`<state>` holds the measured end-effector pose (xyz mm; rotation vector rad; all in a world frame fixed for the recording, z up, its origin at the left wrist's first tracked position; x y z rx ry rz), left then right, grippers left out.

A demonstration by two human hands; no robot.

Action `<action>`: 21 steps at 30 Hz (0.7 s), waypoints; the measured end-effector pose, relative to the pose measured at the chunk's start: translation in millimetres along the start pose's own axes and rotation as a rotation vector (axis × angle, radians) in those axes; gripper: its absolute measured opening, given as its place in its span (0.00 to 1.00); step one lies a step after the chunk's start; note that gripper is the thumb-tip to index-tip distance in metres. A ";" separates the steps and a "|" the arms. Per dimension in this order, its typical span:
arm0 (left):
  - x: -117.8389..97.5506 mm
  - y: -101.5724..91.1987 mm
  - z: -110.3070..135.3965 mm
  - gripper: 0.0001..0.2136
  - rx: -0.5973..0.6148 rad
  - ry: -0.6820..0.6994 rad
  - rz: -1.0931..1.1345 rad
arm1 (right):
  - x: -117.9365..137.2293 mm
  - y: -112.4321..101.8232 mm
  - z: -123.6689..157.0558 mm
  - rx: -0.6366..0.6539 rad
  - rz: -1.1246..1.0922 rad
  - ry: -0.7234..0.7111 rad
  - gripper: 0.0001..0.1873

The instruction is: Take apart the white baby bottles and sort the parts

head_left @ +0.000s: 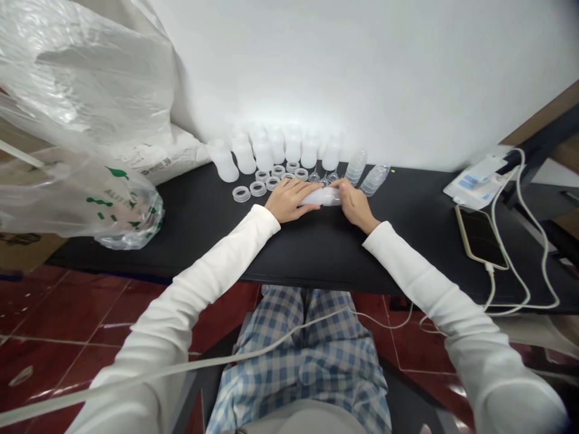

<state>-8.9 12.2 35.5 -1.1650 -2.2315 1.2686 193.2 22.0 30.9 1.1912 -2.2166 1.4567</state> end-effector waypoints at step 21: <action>-5.0 -1.4 -2.7 0.24 0.018 0.153 -0.119 | -4.2 7.7 -1.1 0.053 0.177 0.076 0.50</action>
Point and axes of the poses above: each hand's wrist, its own z-axis away from the middle knuckle, its own y-axis out of the palm, x = y × z, the point moved 5 cm from there along -z, towards the middle knuckle, and after that the axes turned 2 degrees about y, right-handed, at the moved point
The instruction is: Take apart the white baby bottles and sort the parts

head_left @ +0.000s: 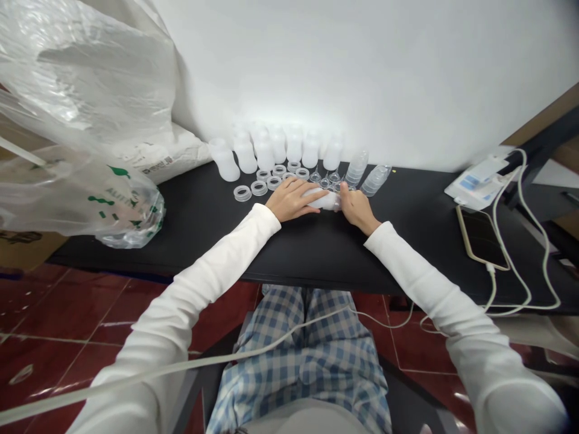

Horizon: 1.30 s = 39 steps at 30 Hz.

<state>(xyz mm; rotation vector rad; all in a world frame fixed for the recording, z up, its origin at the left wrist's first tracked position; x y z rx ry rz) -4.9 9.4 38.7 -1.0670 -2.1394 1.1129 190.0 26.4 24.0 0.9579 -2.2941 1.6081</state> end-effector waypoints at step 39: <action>4.4 6.7 5.7 0.25 -0.149 -0.031 0.044 | 24.0 -6.3 5.6 -0.074 -0.455 -0.297 0.31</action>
Point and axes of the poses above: each hand's wrist, its own z-axis away from the middle knuckle, its own y-axis out of the palm, x = y × z, the point moved 5 cm from there along -z, towards the middle knuckle, and after that the axes turned 2 degrees about y, right-handed, at the moved point
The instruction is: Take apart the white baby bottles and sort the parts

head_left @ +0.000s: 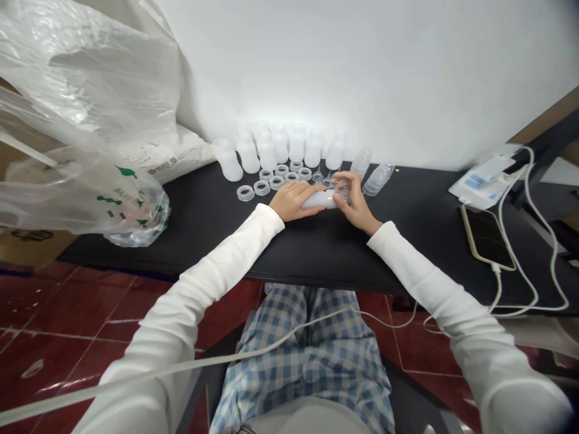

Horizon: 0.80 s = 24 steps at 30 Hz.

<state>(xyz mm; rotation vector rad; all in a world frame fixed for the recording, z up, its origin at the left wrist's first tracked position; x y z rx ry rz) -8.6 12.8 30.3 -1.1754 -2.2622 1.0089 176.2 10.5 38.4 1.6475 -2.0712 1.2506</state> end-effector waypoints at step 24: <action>5.4 -0.4 -1.9 0.23 0.070 -0.210 0.196 | -13.1 3.1 3.7 0.029 -0.046 0.315 0.37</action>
Point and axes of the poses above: each hand's wrist, its own z-axis away from the middle knuckle, its own y-axis out of the palm, x = y × z, the point moved 5 cm from there along -z, towards the middle knuckle, and after that the axes turned 2 degrees about y, right-handed, at the moved point
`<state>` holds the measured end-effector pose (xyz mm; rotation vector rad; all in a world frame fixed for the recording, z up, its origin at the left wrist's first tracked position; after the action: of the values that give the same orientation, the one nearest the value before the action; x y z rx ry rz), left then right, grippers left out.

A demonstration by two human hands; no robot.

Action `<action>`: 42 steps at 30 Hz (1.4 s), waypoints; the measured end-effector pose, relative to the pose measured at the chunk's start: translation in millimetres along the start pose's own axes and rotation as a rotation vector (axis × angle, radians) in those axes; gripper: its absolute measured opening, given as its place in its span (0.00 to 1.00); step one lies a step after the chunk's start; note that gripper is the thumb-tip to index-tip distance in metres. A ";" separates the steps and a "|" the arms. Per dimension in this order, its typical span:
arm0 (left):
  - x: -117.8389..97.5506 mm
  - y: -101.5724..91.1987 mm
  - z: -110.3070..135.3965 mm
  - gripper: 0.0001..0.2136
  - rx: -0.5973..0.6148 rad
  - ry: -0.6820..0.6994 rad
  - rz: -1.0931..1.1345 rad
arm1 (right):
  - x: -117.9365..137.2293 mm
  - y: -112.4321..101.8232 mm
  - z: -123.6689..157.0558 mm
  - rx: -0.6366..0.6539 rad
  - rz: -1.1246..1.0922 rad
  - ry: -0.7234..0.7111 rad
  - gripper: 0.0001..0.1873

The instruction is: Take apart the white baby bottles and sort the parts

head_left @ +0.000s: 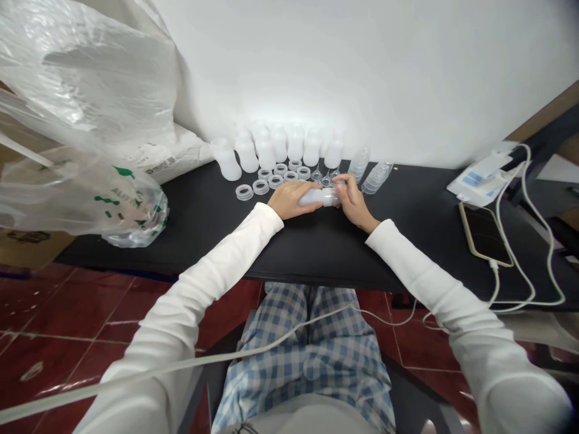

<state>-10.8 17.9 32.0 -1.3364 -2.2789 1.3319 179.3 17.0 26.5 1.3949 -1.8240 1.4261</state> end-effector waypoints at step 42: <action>13.2 9.5 -5.1 0.35 -0.040 -0.053 0.302 | 11.5 20.9 10.5 0.024 0.011 -0.292 0.58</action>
<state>-9.8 33.0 24.2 -1.7342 -2.2135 1.4302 158.6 1.7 22.1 1.6815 -1.9974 1.3078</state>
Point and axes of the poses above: each hand's wrist, its own z-axis away from the middle knuckle, its own y-axis out of the palm, x = y × z, the point moved 5 cm from there along -z, towards the middle knuckle, and after that the axes turned 2 degrees about y, right-handed, at the moved point
